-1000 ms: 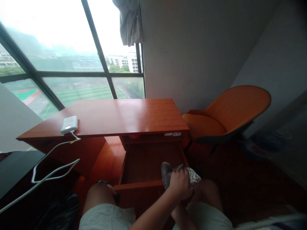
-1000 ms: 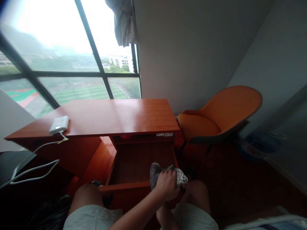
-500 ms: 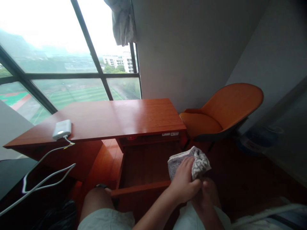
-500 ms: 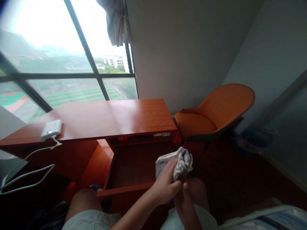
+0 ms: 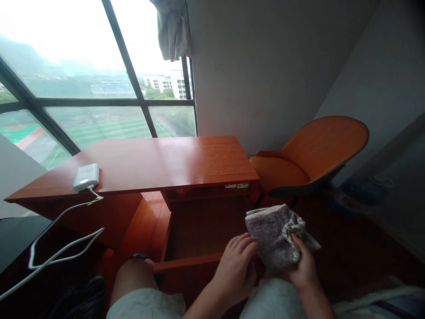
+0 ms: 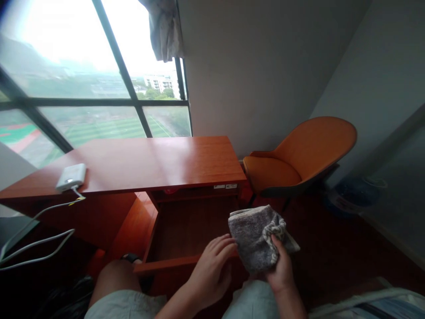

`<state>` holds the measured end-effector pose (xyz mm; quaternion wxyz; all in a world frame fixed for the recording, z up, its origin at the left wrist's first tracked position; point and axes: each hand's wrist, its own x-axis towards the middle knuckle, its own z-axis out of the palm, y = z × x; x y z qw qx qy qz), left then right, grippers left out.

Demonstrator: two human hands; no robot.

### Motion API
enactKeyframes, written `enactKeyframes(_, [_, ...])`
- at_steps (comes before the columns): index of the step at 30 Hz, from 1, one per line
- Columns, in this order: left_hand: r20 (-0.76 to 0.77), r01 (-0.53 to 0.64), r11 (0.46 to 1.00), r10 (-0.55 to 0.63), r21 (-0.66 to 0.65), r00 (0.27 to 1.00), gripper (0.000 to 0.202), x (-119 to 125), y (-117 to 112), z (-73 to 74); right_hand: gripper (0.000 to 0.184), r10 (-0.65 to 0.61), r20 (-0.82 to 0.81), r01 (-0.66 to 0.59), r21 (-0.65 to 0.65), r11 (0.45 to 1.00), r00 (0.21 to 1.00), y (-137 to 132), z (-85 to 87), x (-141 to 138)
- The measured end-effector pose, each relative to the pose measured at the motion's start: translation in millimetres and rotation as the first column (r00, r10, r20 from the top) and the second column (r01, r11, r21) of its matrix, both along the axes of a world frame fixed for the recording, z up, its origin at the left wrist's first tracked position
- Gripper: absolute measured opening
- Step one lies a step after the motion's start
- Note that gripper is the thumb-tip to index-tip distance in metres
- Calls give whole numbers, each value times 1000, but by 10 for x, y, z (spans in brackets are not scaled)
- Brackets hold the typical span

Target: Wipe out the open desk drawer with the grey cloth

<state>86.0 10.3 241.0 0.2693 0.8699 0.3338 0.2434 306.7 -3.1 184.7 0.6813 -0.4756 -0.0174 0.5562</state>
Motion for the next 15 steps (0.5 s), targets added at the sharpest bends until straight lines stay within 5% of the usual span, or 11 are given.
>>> enactKeyframes(4, [-300,-217,976,212,18,930,38,-588,45,-268,49,-175,82,176,-6,984,981,160,-34,558])
enactKeyframes(8, [-440,-252,967,210,-39,873,32,-876,-18,-475,53,-90,229,95,-10,995,969,365,-145,837])
enactKeyframes(15, [-482,-281,958,224,-48,847,22,-847,-272,-632,42,303,332,-249,-196,948,893,796,-670,323])
